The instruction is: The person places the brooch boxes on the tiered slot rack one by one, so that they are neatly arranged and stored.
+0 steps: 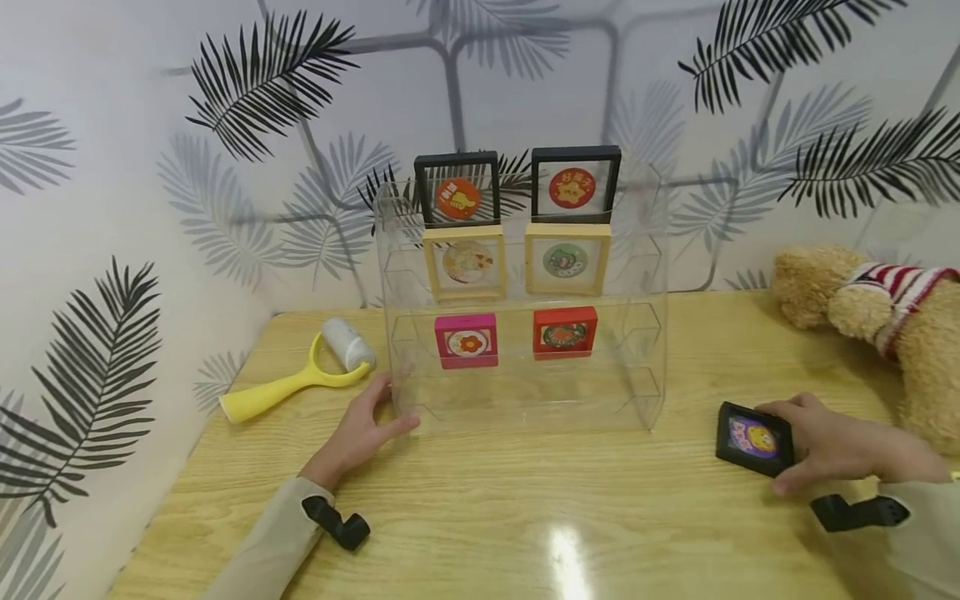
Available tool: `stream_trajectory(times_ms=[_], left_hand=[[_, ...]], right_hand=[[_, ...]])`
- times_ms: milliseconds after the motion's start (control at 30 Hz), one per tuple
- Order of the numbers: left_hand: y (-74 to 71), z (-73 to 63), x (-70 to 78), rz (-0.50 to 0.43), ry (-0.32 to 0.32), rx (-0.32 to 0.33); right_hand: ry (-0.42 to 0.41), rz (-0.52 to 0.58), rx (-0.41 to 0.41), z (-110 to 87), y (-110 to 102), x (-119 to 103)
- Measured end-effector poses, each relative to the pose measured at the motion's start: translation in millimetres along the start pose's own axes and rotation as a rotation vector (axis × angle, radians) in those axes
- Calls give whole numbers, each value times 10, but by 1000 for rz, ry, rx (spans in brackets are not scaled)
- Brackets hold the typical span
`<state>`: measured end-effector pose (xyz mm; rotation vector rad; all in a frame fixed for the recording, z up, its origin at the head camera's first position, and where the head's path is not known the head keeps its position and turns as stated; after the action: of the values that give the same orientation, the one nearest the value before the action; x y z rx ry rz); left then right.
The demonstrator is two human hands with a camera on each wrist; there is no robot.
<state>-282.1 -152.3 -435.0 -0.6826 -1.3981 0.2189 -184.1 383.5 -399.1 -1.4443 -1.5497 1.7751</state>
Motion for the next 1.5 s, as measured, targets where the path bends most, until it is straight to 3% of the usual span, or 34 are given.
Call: stream_trajectory(times_ms=[67, 300, 467, 567, 733, 800, 933, 1033, 1267, 1500], left_hand=[[-13, -4, -9, 2, 8, 5], [-29, 1, -24, 8, 27, 15], [-17, -6, -27, 7, 26, 15], [-11, -16, -31, -6, 11, 13], [-2, -27, -32, -18, 9, 14], [3, -26, -35, -13, 15, 13], [3, -19, -41, -6, 23, 7], [-13, -16, -38, -8, 24, 7], [-37, -13, 3, -19, 33, 8], [-9, -1, 13, -19, 38, 11]], right_hand=[[3, 13, -14, 14, 23, 42], [-8, -64, 87, 81, 26, 55], [-36, -53, 126, 103, 23, 35], [-134, 69, 177, 122, 14, 2], [-314, 440, 207, 124, -4, -79], [-309, 509, 261, 115, -28, -109], [-239, 535, 446, 133, -91, -206], [-247, 536, 501, 224, -94, -357], [-426, 522, 427, 598, 23, -880], [-420, 507, 351, 1002, 165, -1293]])
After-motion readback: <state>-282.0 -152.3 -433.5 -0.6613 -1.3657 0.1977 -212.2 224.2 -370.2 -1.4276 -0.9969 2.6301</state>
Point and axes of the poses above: each hand's wrist, its own z-axis towards the middle knuckle, its own y-axis out of the palm, x = y × z, the point moved 4 cm from there along z, towards the middle knuckle, and after that the axes turned 10 degrees about -y, right-handed, at the moved point
